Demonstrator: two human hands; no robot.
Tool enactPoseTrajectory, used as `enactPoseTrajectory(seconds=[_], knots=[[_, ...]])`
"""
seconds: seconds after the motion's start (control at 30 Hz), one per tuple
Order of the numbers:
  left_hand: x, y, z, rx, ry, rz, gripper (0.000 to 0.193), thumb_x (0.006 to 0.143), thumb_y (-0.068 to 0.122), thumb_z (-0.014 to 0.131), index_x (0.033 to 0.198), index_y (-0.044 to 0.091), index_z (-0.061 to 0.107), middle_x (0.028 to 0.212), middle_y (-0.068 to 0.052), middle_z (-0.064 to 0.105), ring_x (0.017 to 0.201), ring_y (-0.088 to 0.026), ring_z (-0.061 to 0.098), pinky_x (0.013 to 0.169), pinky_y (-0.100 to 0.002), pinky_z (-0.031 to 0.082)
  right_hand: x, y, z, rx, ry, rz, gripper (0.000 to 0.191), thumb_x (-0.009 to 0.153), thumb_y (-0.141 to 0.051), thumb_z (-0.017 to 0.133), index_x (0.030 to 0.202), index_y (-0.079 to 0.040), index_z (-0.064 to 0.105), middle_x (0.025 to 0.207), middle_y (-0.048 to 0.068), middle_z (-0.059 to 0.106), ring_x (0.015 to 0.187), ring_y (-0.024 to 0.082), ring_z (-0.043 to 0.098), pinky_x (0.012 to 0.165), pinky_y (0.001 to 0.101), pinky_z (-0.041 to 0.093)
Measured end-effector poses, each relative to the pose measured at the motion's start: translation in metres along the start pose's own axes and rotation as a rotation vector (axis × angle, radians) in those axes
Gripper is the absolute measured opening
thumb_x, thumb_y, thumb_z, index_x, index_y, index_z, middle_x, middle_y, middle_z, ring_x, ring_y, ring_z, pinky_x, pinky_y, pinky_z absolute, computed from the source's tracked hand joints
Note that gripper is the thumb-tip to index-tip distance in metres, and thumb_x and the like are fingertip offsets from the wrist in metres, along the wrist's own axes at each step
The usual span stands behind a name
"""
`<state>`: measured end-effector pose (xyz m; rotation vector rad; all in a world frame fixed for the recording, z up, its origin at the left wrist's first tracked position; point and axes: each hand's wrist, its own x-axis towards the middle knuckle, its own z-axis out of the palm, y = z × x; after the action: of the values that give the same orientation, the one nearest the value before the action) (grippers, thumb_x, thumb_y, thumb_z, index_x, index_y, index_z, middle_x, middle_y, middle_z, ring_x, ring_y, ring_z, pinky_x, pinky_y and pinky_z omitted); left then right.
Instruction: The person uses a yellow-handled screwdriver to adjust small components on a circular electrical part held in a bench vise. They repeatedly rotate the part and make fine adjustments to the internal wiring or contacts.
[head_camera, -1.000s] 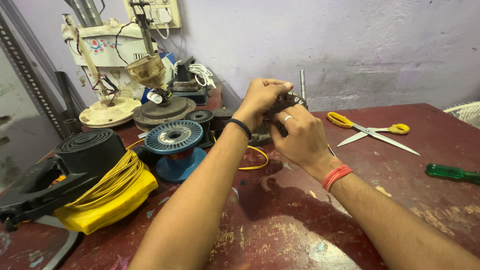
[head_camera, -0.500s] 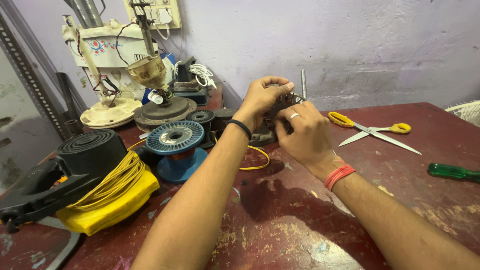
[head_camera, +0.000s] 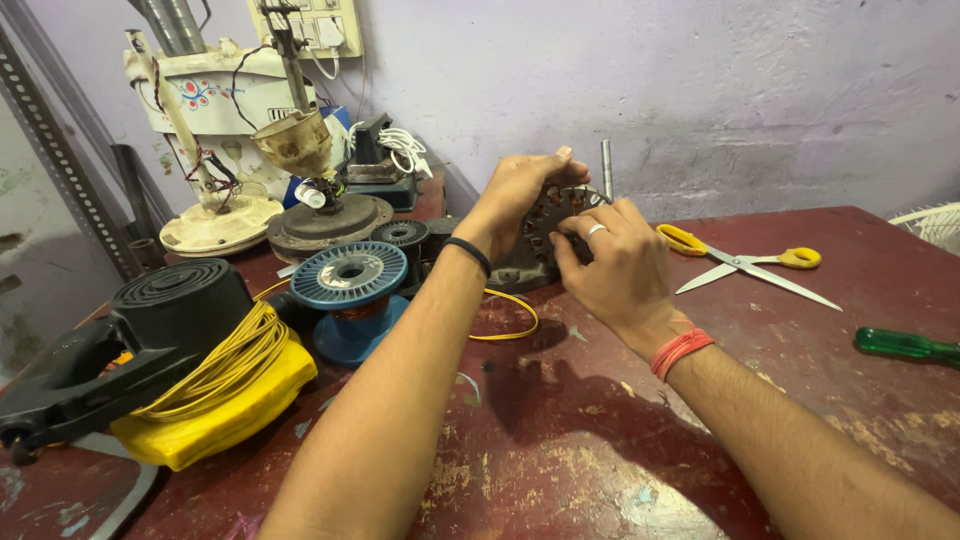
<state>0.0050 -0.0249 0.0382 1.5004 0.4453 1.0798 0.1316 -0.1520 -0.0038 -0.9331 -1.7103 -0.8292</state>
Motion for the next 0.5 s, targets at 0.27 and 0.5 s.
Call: enactPoseTrajectory(seconds=[0.27, 0.5], knots=[[-0.0059, 0.0033, 0.0012, -0.055, 0.006, -0.1, 0.036, 0.095, 0.032, 0.065, 0.101, -0.002, 0.074, 0.093, -0.013, 0.076, 0.079, -0.021, 0.072, 0.072, -0.035, 0.06, -0.0011, 0.0012, 0.0011, 0.003, -0.018, 0.008, 0.01, 0.083, -0.014, 0.081, 0.085, -0.006, 0.074, 0.086, 0.006, 0.071, 0.082, 0.028, 0.063, 0.07, 0.0416, 0.052], [-0.0064, -0.0019, 0.001, -0.088, 0.02, -0.141, 0.032, 0.095, 0.031, 0.063, 0.096, 0.001, 0.075, 0.085, -0.01, 0.075, 0.07, -0.02, 0.069, 0.063, -0.035, 0.057, -0.0009, 0.0017, 0.0003, 0.057, -0.033, -0.008, 0.009, 0.082, -0.013, 0.08, 0.085, -0.006, 0.074, 0.088, 0.007, 0.072, 0.085, 0.028, 0.065, 0.071, 0.0409, 0.053]])
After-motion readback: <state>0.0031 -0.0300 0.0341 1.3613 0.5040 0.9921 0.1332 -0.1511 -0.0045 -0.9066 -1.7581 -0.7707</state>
